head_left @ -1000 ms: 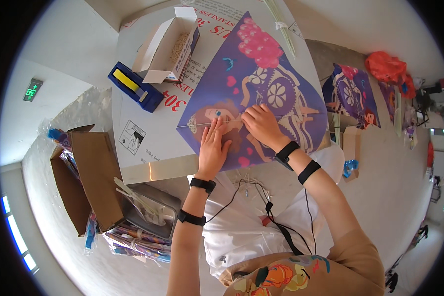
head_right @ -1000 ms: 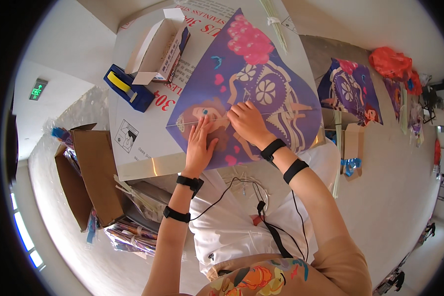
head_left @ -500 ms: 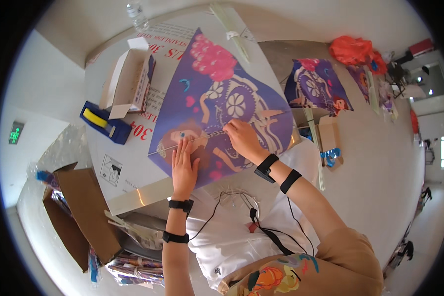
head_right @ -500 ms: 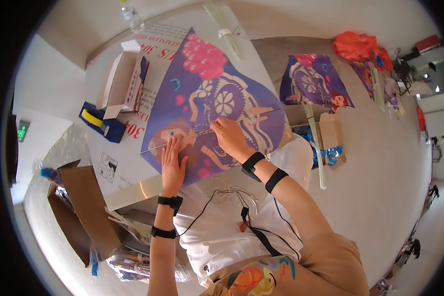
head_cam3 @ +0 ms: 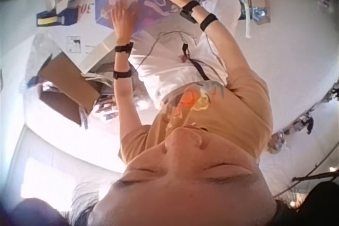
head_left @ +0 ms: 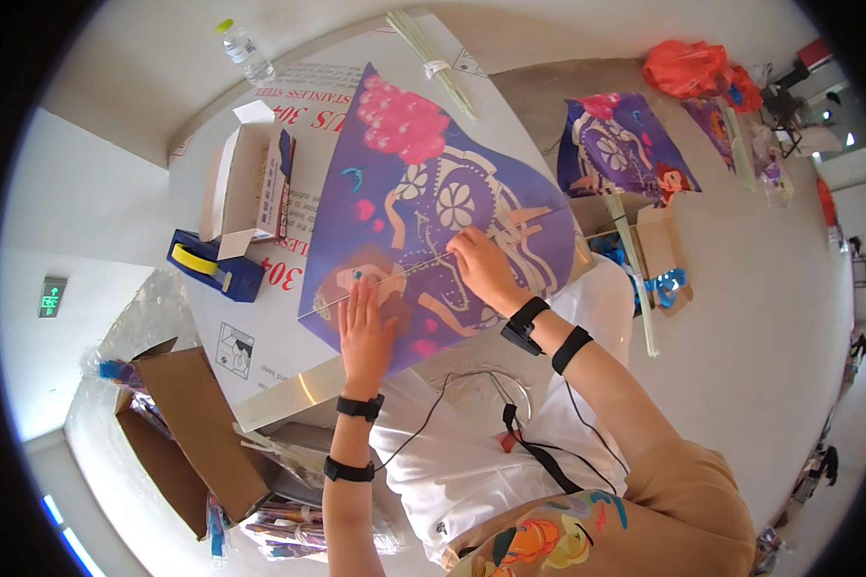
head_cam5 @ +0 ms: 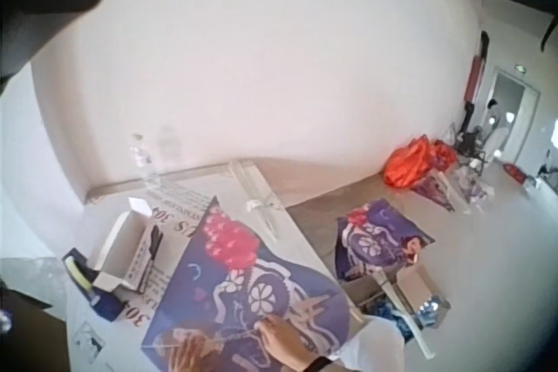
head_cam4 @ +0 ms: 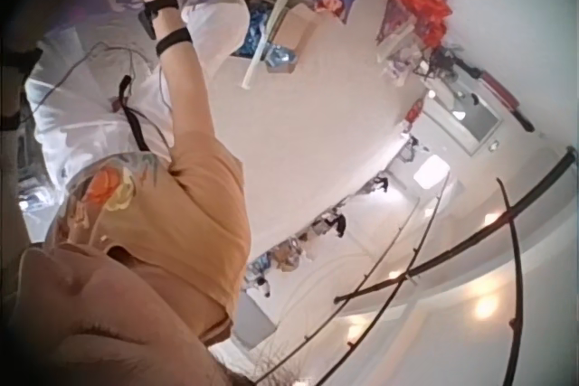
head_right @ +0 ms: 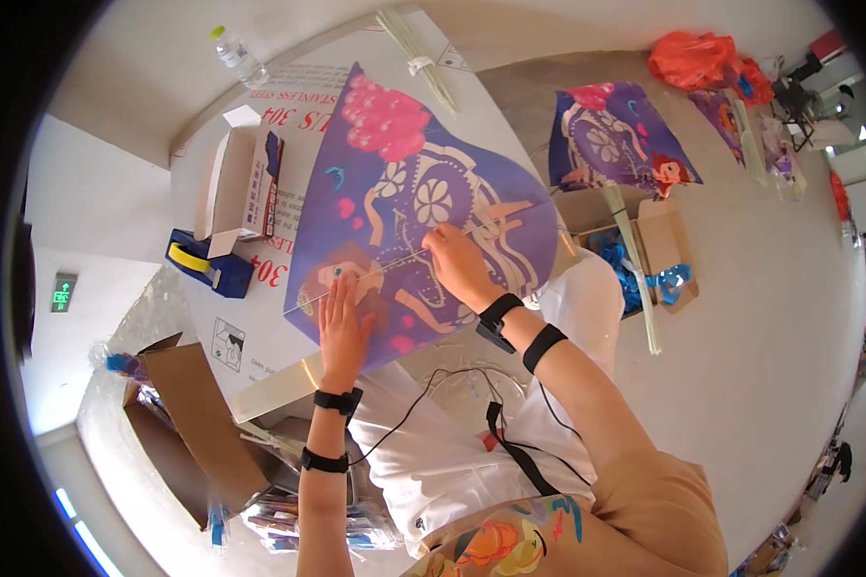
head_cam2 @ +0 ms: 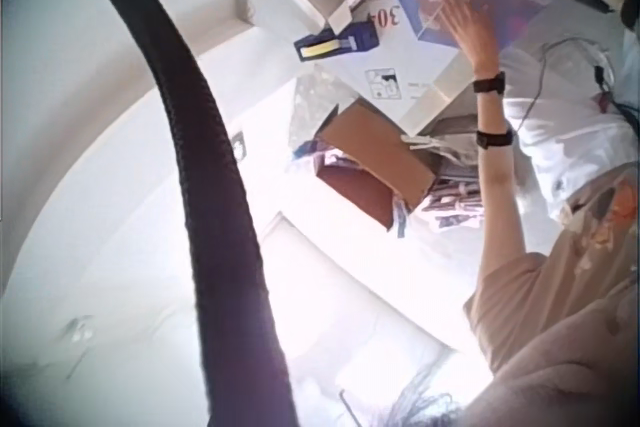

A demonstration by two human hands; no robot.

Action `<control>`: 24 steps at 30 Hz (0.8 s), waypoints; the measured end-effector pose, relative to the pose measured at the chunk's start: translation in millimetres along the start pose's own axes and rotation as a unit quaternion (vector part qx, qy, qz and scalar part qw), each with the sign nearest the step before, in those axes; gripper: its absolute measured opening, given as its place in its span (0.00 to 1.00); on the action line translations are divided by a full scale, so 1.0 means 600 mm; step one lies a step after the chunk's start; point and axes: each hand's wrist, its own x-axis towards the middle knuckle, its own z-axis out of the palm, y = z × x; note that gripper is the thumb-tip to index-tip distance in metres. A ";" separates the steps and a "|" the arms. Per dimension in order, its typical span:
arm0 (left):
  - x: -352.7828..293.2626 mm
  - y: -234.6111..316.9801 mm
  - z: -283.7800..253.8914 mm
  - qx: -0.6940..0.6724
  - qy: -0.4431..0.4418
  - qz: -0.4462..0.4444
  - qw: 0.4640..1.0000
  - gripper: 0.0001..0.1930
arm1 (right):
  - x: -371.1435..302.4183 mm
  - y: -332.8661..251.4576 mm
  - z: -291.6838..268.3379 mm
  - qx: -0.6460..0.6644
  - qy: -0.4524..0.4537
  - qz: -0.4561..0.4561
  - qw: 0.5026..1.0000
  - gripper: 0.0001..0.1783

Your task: Assembling a decorative kite by attaching supporting sticks and securing them with adhesive tape.

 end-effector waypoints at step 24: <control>0.029 0.031 0.027 0.027 -0.033 0.077 0.996 0.34 | -0.051 -0.044 0.058 -0.139 -0.091 -0.142 0.976 0.27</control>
